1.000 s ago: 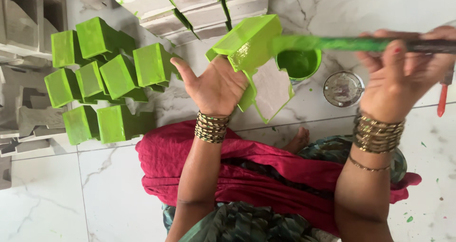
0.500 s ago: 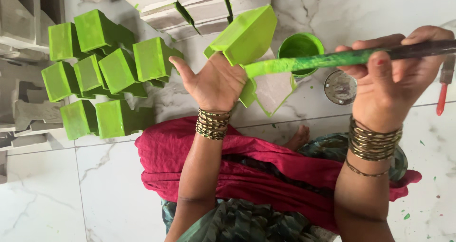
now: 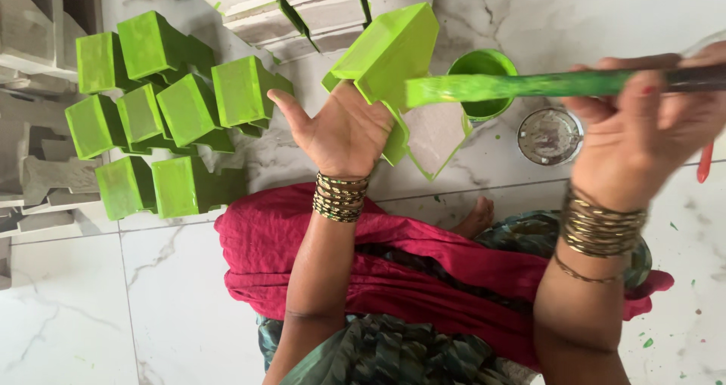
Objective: The person sits on the floor painting small cut craft pieces bright green with a wide brush, dipping the brush into a paint cup and coating each face of a piece, then setting finished pieces with a group of already painted ones. They briefly turn over an unpainted piece and resume brushing its bare surfaces.
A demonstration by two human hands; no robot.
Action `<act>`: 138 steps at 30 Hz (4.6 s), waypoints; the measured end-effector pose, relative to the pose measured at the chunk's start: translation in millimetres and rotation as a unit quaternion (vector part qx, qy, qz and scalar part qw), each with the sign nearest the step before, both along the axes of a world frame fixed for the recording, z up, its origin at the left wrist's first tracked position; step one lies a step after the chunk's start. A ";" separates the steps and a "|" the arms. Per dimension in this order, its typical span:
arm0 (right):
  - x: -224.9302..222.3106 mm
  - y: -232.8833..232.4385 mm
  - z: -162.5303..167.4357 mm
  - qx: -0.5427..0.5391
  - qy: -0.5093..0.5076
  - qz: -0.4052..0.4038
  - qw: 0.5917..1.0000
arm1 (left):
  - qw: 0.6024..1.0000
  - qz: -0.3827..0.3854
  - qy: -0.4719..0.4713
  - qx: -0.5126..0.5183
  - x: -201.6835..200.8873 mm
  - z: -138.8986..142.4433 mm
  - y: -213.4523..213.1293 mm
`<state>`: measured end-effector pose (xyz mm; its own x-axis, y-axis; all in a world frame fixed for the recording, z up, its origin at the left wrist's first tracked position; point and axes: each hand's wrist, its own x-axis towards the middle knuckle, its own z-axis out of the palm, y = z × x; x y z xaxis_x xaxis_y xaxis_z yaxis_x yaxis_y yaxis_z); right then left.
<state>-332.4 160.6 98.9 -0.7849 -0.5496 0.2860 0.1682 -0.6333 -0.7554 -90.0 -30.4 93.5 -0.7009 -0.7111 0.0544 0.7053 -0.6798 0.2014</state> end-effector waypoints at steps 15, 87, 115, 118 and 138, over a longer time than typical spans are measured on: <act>24.9 3.4 28.2 0.059 0.131 -0.076 0.987 | 0.996 0.083 -0.003 -0.039 -6.9 4.9 -15.8; -84.1 4.8 -55.8 0.086 -0.109 0.035 0.990 | 0.995 0.098 -0.015 0.012 -10.7 -17.7 -14.9; 7.5 -37.8 -14.5 -0.043 -0.182 0.127 0.974 | 0.996 0.088 0.007 -0.018 -30.6 -13.3 5.3; 5.9 -33.1 -6.2 0.008 -0.138 0.099 0.985 | 0.995 0.101 -0.019 -0.008 -26.9 -9.0 0.2; 13.4 -23.6 25.9 0.085 -0.019 0.004 0.996 | 0.994 0.105 -0.014 -0.038 -10.8 7.1 -6.0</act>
<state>-318.9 137.0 124.8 -0.7883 -0.5943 0.1594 0.2027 -0.4955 -0.8446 -100.8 -36.4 100.7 -0.5397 -0.8362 0.0968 0.8232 -0.5003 0.2684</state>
